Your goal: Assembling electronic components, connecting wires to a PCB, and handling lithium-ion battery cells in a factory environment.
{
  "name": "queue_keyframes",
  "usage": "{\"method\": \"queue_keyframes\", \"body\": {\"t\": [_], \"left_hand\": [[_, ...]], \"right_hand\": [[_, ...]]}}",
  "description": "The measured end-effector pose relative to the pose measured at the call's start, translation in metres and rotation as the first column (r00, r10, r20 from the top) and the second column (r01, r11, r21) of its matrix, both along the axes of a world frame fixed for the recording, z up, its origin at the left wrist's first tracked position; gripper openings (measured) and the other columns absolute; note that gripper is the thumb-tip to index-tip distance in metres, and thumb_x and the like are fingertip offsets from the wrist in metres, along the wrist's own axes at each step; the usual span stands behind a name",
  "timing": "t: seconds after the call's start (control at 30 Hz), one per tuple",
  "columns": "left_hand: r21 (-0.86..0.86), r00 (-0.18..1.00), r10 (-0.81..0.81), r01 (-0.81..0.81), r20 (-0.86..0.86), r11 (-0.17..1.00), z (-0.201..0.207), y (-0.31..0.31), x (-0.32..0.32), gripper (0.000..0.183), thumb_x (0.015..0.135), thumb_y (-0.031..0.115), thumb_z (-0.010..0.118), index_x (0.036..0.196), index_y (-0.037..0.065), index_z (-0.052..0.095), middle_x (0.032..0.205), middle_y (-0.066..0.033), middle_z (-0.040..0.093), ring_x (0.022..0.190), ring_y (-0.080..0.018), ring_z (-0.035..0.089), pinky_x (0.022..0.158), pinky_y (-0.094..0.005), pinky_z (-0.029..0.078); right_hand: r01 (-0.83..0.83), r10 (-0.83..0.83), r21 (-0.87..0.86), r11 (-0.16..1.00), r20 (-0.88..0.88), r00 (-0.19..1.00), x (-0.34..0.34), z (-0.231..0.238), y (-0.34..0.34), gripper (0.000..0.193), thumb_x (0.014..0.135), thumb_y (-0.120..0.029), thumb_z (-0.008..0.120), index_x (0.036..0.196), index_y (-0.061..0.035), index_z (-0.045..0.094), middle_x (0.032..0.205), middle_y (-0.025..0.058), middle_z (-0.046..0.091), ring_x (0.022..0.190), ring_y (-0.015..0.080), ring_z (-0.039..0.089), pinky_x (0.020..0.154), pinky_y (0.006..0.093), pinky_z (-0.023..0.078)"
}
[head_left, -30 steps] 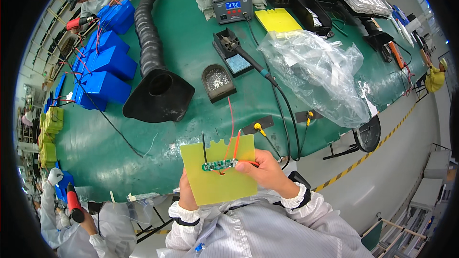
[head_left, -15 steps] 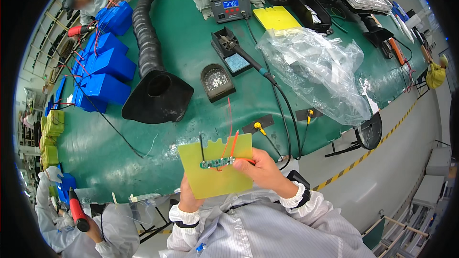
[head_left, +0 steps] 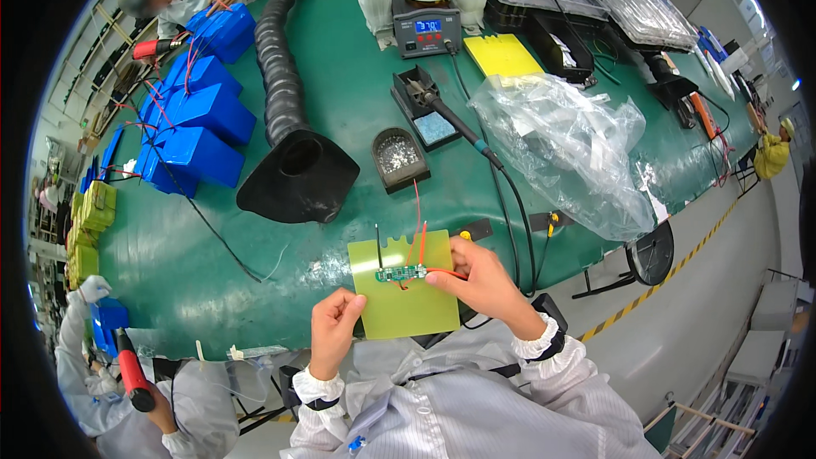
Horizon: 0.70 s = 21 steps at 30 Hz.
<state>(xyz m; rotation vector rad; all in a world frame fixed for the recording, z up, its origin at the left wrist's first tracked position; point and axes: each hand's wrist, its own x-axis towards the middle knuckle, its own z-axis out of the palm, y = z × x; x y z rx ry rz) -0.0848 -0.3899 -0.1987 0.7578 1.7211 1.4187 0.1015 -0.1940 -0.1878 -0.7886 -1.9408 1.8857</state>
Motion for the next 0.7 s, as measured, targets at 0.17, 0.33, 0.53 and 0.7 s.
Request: {"method": "queue_keyframes", "body": {"t": [0.17,0.33,0.53,0.7], "left_hand": [[-0.051,0.993,0.087,-0.091,-0.077,0.995,-0.005,0.001,-0.003,0.025,0.097,0.014,0.067,0.080,-0.004,0.063,0.063,0.0087,0.044,0.059,-0.0017,0.032,0.051,-0.0244,0.024],[-0.095,0.968,0.095,-0.119,-0.232,0.988,0.006,0.004,-0.012,0.025,0.094,0.014,0.068,0.078,-0.004,0.064,0.056,0.0046,0.039,0.055,-0.0038,0.032,0.049,-0.0275,0.025],[-0.164,0.921,-0.010,-0.059,-0.389,0.985,0.017,0.000,-0.016,0.023,0.091,0.016,0.071,0.080,-0.004,0.066,0.052,-0.0023,0.036,0.050,-0.0092,0.031,0.047,-0.0317,0.027],[-0.206,0.890,-0.013,-0.091,-0.456,0.974,0.016,-0.005,-0.013,0.020,0.089,0.012,0.071,0.080,-0.005,0.065,0.052,0.0011,0.037,0.051,-0.0073,0.033,0.048,-0.0300,0.027]], "right_hand": [[0.003,-0.040,0.208,0.978,0.174,0.984,-0.009,0.018,0.012,0.041,0.084,-0.015,0.077,0.119,0.0003,0.061,0.086,0.0096,0.069,0.072,0.0191,0.066,0.068,0.0323,0.052],[0.013,-0.076,0.355,0.935,0.164,0.983,-0.018,0.022,0.011,0.041,0.082,-0.015,0.078,0.118,-0.0010,0.063,0.085,0.0124,0.072,0.072,0.0280,0.070,0.067,0.0364,0.055],[0.000,-0.087,0.459,0.888,0.167,0.982,-0.023,0.020,0.009,0.038,0.080,-0.015,0.078,0.113,-0.0014,0.066,0.085,0.0109,0.073,0.071,0.0302,0.069,0.066,0.0384,0.054],[0.050,-0.189,0.630,0.775,0.156,0.970,-0.022,0.012,0.003,0.035,0.080,-0.009,0.078,0.112,-0.0009,0.067,0.086,0.0107,0.069,0.076,0.0253,0.067,0.069,0.0352,0.053]]}}
